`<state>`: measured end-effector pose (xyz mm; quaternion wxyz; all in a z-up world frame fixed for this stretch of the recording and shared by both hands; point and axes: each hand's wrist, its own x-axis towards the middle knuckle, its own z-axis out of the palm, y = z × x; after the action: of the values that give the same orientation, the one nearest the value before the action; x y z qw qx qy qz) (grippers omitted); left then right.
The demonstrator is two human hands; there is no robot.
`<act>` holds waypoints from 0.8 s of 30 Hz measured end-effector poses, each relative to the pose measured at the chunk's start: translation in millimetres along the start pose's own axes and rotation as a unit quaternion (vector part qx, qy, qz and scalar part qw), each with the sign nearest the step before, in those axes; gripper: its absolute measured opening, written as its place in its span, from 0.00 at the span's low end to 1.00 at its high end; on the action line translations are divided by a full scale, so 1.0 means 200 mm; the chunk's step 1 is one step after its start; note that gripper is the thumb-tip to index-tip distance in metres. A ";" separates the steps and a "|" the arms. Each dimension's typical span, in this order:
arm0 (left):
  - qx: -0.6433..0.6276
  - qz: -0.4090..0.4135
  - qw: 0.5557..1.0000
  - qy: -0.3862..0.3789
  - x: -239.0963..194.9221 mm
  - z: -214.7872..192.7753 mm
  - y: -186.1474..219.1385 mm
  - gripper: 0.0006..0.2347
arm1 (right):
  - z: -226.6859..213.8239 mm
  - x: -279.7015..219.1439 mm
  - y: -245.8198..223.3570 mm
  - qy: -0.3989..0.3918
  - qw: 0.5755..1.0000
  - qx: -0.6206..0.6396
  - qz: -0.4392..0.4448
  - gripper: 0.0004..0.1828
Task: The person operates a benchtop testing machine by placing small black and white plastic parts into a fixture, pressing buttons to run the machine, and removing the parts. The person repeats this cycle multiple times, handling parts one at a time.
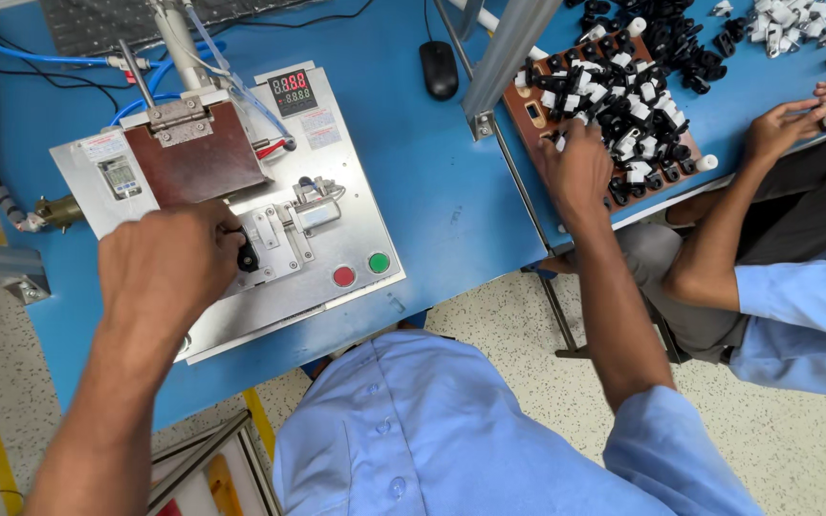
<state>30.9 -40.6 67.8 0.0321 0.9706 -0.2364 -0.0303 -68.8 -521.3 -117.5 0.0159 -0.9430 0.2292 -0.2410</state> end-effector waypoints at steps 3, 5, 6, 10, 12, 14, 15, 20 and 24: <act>0.005 -0.075 0.993 -0.088 0.11 -0.04 -0.05 0.14 | 0.08 0.10 0.04 -0.081 0.994 -0.067 0.019 0.30; 0.030 -0.098 0.988 -0.114 0.18 -0.04 -0.10 0.17 | 0.13 0.11 0.01 -0.070 0.996 -0.054 0.026 0.26; 0.058 -0.082 0.989 -0.112 0.19 0.00 -0.11 0.17 | 0.13 0.09 0.04 -0.065 0.996 -0.058 0.031 0.24; 0.136 -0.073 0.975 -0.157 0.22 0.09 -0.17 0.22 | 0.11 0.12 0.00 -0.041 0.996 -0.017 0.078 0.14; 0.151 -0.086 0.969 -0.176 0.23 0.12 -0.18 0.24 | 0.08 0.10 -0.02 0.023 0.994 0.064 0.086 0.15; 0.130 -0.019 0.984 -0.116 0.22 0.16 -0.19 0.23 | 0.03 0.04 -0.05 0.049 0.982 0.145 0.106 0.15; 0.132 -0.019 0.984 -0.117 0.21 0.17 -0.19 0.22 | 0.01 0.02 -0.08 0.047 0.974 0.187 0.123 0.14; 0.172 -0.072 0.961 -0.206 0.28 0.09 -0.18 0.23 | 0.02 -0.11 -0.24 -0.009 0.852 0.500 0.155 0.10; 0.094 -0.074 0.978 -0.172 0.24 -0.01 -0.13 0.24 | 0.05 -0.26 -0.33 -0.076 0.780 0.600 0.158 0.12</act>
<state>85.5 -40.0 66.7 -0.1030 0.9645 -0.1674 -0.1766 -76.3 -440.1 -140.9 0.6343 -0.7081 0.1823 -0.2511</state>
